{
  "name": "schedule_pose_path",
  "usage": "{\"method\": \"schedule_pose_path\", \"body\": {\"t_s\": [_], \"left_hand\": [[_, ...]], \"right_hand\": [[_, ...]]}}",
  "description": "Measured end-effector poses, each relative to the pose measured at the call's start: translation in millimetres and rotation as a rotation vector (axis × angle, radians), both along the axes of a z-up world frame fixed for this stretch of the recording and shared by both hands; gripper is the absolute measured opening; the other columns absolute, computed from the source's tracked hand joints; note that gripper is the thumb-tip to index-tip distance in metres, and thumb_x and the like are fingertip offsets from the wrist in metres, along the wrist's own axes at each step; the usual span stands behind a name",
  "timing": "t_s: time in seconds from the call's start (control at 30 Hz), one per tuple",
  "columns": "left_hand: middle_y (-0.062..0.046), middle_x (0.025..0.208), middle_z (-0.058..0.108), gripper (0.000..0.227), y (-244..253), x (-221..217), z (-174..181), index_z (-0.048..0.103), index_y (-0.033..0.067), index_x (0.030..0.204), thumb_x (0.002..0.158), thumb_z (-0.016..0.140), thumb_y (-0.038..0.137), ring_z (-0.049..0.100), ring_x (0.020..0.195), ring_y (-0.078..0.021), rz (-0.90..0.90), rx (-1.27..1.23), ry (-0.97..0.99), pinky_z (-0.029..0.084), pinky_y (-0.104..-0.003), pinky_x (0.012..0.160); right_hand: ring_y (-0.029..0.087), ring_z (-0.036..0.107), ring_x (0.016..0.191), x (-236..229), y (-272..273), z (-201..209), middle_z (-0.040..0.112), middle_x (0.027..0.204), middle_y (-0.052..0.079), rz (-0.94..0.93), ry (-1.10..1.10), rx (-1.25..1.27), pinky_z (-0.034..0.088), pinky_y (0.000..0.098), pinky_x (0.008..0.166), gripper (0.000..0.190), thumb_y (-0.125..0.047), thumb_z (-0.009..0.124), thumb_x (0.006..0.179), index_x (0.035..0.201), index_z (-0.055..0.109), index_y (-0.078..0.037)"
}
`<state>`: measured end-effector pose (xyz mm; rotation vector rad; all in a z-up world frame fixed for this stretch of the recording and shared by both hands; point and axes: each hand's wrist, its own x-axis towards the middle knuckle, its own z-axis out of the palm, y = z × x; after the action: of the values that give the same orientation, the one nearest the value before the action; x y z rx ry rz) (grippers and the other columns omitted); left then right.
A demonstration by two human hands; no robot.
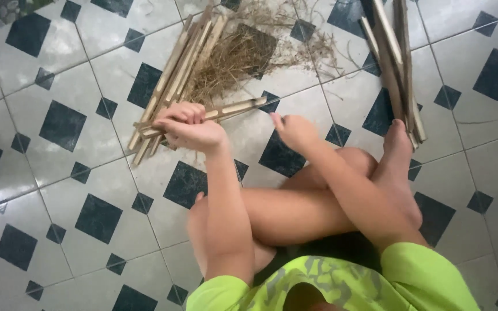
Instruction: A person sitting on a tiled floor uses a knife to scrape and peel long strips of wood or bamboo, creating a pile of shavings.
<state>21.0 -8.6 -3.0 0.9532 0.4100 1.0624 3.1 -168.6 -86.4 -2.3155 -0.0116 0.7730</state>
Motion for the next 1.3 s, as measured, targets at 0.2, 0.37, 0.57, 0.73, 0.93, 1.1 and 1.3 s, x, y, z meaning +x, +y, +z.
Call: {"method": "schedule_pose_path", "body": {"t_s": [0.2, 0.37, 0.57, 0.73, 0.93, 1.1, 1.3], "left_hand": [[0.008, 0.047, 0.023, 0.041, 6.5, 0.5, -24.1, 0.031, 0.0177, 0.063, 0.095, 0.018, 0.041, 0.021, 0.035, -0.0052, -0.072, 0.069, -0.057, 0.023, -0.017, 0.032], [0.006, 0.046, 0.016, 0.041, 12.7, -1.2, -24.4, 0.030, 0.0151, 0.062, 0.094, 0.020, 0.040, 0.017, 0.035, -0.0057, -0.061, 0.036, -0.077, 0.021, -0.018, 0.034], [0.006, 0.046, 0.016, 0.041, 12.1, -2.5, -16.2, 0.029, 0.0155, 0.062, 0.093, 0.023, 0.041, 0.018, 0.034, -0.0048, -0.032, 0.029, -0.060, 0.021, -0.017, 0.033], [0.006, 0.045, 0.017, 0.040, 14.8, -4.2, -6.3, 0.028, 0.0149, 0.061, 0.093, 0.021, 0.038, 0.018, 0.034, -0.0050, 0.028, 0.001, -0.026, 0.021, -0.018, 0.033], [0.005, 0.045, 0.016, 0.041, 11.1, 1.5, -11.3, 0.029, 0.0150, 0.061, 0.093, 0.022, 0.040, 0.016, 0.033, -0.0069, -0.001, 0.011, -0.038, 0.019, -0.019, 0.031], [0.004, 0.045, 0.014, 0.040, 4.2, 3.5, -12.6, 0.029, 0.0138, 0.062, 0.093, 0.021, 0.037, 0.016, 0.033, -0.0081, -0.047, 0.007, -0.061, 0.019, -0.020, 0.032], [0.006, 0.045, 0.016, 0.043, 11.1, 0.5, -12.5, 0.028, 0.0161, 0.061, 0.093, 0.015, 0.040, 0.015, 0.033, -0.0060, -0.062, 0.014, -0.010, 0.017, -0.019, 0.032]], "right_hand": [[0.043, 0.058, 0.085, 3.4, 23.7, 11.2, 0.060, 0.082, 0.030, 0.029, -0.021, 0.168, 0.042, 0.0487, 0.079, 0.060, -0.040, 0.026, 0.094, 0.085, 0.062, 0.007], [0.040, 0.060, 0.083, 0.6, 23.4, 19.0, 0.062, 0.082, 0.027, 0.024, -0.049, 0.096, 0.044, 0.0470, 0.076, 0.061, -0.043, 0.025, 0.094, 0.088, 0.062, 0.006], [0.038, 0.061, 0.080, -5.2, 23.7, 19.5, 0.062, 0.079, 0.024, 0.030, -0.064, 0.020, 0.046, 0.0448, 0.073, 0.061, -0.044, 0.026, 0.093, 0.090, 0.063, 0.004], [0.038, 0.061, 0.079, -5.4, 16.8, 14.4, 0.062, 0.077, 0.025, 0.068, -0.095, -0.049, 0.046, 0.0447, 0.072, 0.062, -0.046, 0.026, 0.093, 0.087, 0.064, 0.004], [0.034, 0.063, 0.069, 9.1, -30.4, -39.6, 0.061, 0.068, 0.021, 0.067, 0.006, -0.178, 0.048, 0.0413, 0.064, 0.065, -0.046, 0.026, 0.093, 0.077, 0.064, 0.004], [0.042, 0.061, 0.078, 6.1, -2.0, -3.0, 0.060, 0.073, 0.027, 0.031, 0.030, 0.067, 0.045, 0.0467, 0.070, 0.066, -0.047, 0.027, 0.094, 0.077, 0.063, 0.005], [0.038, 0.058, 0.063, 3.0, 25.3, 11.9, 0.056, 0.058, 0.022, 0.095, -0.086, 0.166, 0.043, 0.0441, 0.060, 0.056, -0.041, 0.031, 0.093, 0.063, 0.055, 0.000]]}}
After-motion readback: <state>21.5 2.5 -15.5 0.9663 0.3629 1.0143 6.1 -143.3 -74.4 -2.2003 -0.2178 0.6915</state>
